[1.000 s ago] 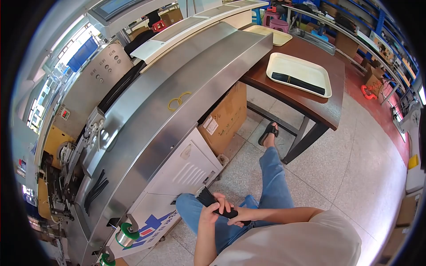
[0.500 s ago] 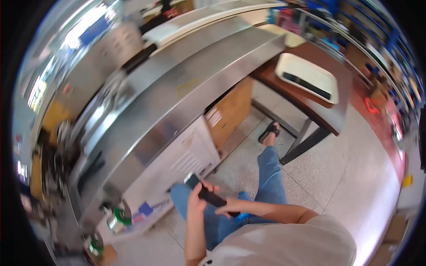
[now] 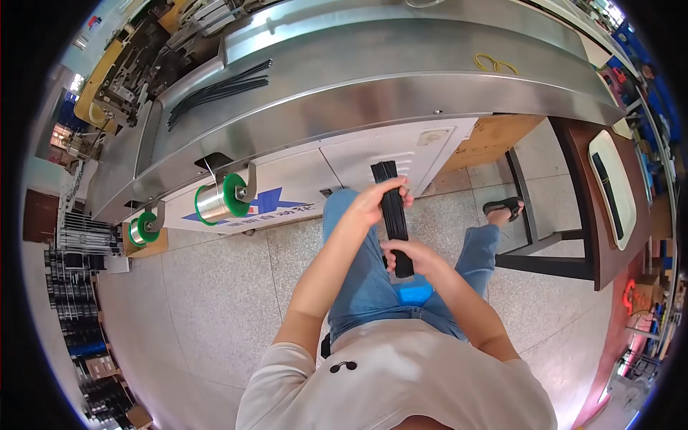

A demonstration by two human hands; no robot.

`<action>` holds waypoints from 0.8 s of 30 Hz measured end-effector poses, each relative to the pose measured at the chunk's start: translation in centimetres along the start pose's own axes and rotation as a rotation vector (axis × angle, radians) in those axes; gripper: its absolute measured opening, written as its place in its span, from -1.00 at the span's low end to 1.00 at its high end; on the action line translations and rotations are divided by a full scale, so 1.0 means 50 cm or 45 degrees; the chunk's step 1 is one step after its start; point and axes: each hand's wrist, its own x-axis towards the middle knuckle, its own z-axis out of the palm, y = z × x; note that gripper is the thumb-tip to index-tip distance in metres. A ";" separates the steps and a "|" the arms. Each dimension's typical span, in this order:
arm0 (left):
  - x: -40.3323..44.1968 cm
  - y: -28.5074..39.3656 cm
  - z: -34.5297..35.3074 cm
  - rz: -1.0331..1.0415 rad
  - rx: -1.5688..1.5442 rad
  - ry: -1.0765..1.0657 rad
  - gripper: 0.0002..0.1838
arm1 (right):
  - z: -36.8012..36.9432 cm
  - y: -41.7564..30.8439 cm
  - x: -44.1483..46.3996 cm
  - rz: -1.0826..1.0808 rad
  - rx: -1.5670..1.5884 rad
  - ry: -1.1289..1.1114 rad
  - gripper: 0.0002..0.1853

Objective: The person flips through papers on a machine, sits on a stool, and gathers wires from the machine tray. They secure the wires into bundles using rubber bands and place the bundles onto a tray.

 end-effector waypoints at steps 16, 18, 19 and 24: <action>0.043 0.040 0.000 -0.041 0.001 0.028 -0.80 | 0.051 -0.040 -0.010 -0.110 0.033 0.149 -0.80; 0.043 0.030 0.000 -0.053 -0.004 0.052 -0.79 | 0.054 -0.036 -0.007 -0.090 0.091 0.138 -0.80; 0.043 0.036 0.003 -0.045 -0.018 0.083 -0.79 | 0.056 -0.042 -0.003 -0.082 0.107 0.122 -0.79; -0.022 0.006 0.048 -0.045 -0.012 -0.020 -0.78 | 0.049 -0.009 -0.062 -0.256 -0.225 0.265 -0.72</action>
